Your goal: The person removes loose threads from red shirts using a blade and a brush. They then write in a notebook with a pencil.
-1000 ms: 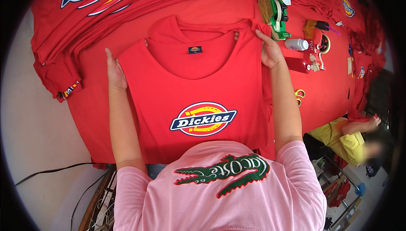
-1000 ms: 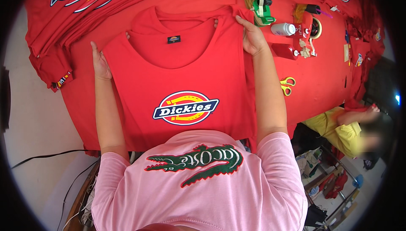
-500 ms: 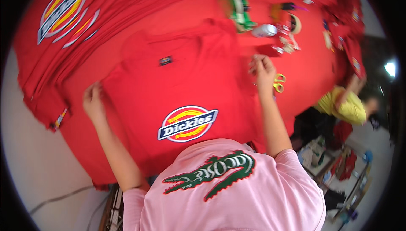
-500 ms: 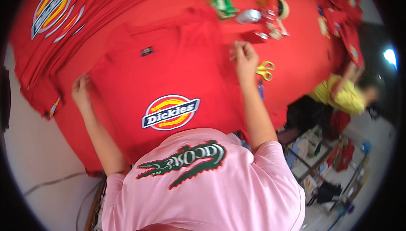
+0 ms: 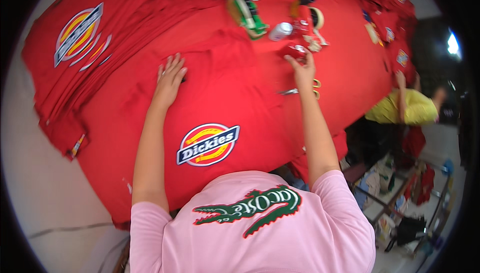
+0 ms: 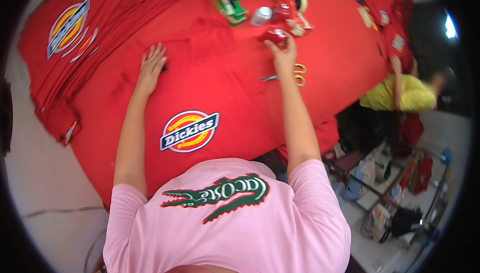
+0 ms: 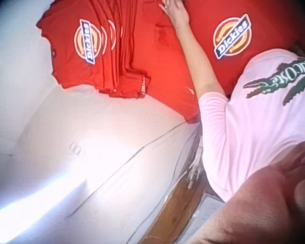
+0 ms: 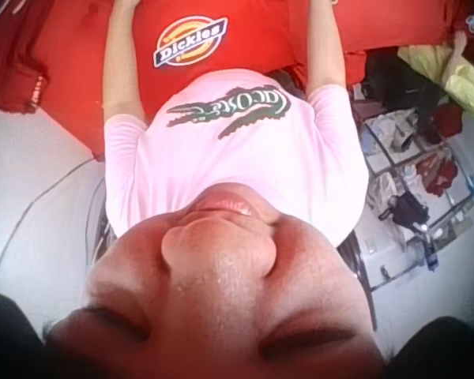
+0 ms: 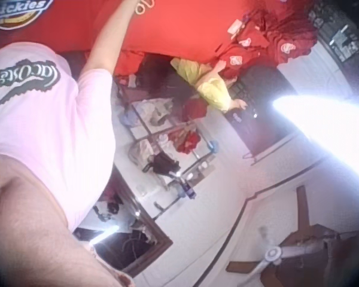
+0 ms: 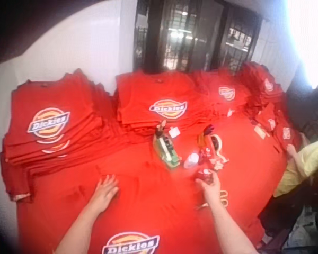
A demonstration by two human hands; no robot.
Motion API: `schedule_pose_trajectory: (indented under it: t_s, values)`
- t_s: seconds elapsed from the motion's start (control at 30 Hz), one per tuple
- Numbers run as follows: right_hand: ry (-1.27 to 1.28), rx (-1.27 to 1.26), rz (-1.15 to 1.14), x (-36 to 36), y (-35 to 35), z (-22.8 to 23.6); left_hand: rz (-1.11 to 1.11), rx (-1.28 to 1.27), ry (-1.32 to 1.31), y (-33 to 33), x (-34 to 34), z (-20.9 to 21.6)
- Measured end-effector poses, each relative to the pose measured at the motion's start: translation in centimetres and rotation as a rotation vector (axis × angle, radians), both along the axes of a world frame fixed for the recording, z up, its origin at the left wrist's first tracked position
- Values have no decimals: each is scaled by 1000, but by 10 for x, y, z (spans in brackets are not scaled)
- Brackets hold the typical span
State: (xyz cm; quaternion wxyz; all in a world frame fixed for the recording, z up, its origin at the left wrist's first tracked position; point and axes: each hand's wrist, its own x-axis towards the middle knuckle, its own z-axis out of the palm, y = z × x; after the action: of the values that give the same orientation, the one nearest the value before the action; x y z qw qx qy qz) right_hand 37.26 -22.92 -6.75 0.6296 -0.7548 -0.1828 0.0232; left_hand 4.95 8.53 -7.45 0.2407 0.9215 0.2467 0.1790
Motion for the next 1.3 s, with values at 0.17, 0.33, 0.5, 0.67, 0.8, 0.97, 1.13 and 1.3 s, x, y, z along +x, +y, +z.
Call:
schedule_pose_trajectory:
  t_s: [0.17,0.33,0.5,0.67,0.8,0.97,1.13,1.3]
  values:
    - [-39,-15,24,-46,25,9,241,-77,-114,5,-44,21]
    - [-419,-237,237,-115,75,51,319,146,-120,-15,-56,3]
    - [-845,-406,569,-142,135,67,324,73,-78,-14,-39,5]
    - [-1022,-506,696,-155,178,59,310,38,-185,-12,-41,2]
    - [-1176,-547,707,-162,197,47,315,5,-217,-12,-41,3]
    - [-1313,-613,693,-167,206,38,321,1,-226,-11,-43,3]
    - [-1320,-645,669,-164,200,39,322,9,-227,-10,-41,1]
    - [-1301,-705,628,-150,191,46,336,-1,-241,-11,-41,1]
